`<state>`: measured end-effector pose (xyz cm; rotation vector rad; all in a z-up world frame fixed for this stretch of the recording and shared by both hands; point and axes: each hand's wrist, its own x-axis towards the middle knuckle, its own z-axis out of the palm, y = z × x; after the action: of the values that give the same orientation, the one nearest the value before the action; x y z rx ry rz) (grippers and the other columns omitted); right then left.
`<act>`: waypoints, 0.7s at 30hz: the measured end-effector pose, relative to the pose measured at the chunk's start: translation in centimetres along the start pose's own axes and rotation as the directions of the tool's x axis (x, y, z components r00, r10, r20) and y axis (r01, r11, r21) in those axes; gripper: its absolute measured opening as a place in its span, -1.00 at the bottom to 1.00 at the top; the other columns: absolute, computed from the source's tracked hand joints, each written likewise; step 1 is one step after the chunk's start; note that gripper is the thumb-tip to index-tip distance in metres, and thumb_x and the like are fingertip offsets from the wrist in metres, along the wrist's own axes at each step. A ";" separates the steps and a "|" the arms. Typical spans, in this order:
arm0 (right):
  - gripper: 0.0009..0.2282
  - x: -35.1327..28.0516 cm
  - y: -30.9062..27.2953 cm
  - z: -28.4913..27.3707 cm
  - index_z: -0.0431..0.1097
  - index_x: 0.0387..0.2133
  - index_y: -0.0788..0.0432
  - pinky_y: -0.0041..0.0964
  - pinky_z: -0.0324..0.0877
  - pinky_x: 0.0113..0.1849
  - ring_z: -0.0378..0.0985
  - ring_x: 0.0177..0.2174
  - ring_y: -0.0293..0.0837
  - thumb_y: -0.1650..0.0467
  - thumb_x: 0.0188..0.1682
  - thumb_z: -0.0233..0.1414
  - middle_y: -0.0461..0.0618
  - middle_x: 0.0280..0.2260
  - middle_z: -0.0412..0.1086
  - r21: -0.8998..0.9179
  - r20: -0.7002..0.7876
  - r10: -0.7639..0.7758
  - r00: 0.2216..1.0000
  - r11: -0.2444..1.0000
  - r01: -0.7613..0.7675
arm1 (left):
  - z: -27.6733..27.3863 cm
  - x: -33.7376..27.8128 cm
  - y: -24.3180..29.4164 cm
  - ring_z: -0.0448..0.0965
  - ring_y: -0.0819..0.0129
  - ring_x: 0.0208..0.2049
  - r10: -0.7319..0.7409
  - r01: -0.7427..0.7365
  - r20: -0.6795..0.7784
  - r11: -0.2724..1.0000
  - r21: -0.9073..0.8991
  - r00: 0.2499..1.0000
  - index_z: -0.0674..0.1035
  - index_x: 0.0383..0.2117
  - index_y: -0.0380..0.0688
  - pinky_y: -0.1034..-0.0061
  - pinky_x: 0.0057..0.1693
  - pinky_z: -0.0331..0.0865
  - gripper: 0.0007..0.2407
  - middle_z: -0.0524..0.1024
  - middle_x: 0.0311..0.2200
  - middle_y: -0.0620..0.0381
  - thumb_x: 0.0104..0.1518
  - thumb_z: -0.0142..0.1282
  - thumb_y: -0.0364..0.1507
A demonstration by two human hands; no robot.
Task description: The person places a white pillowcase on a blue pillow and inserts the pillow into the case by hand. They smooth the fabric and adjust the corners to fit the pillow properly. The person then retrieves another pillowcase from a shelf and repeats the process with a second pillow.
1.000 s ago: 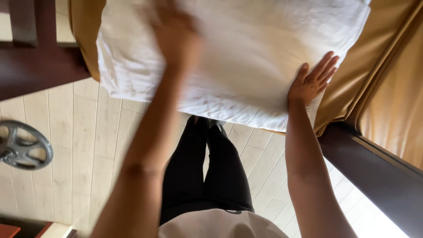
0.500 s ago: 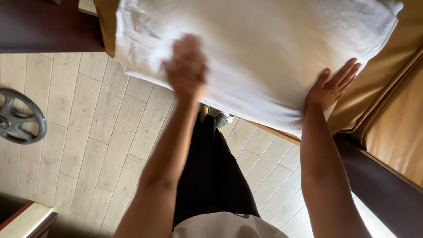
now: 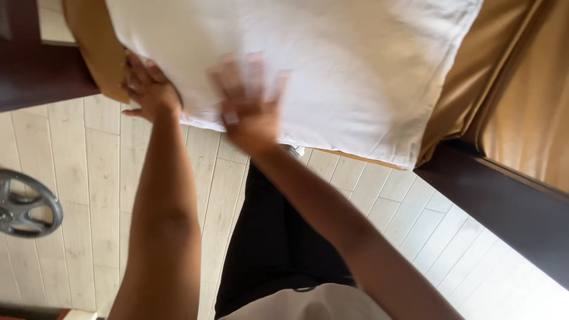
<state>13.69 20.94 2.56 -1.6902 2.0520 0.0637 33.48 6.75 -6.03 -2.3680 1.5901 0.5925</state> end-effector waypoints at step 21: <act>-0.38 -11.7 26.1 9.3 -0.20 0.49 -0.21 0.31 -0.45 0.37 -0.24 0.45 -0.01 -0.07 0.20 -0.59 -0.13 0.49 -0.27 -0.218 -0.663 0.166 0.730 0.890 -0.400 | 2.1 -1.3 -3.4 -0.16 0.03 0.52 0.041 -0.080 -0.131 0.949 -0.305 0.991 -0.15 0.48 0.34 -0.47 0.35 -0.27 -0.41 -0.18 0.53 0.22 0.32 -0.73 0.12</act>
<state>-6.25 40.84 -7.97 -1.7237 2.9651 -0.0547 35.71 10.00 -7.43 -2.6335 1.7389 0.7731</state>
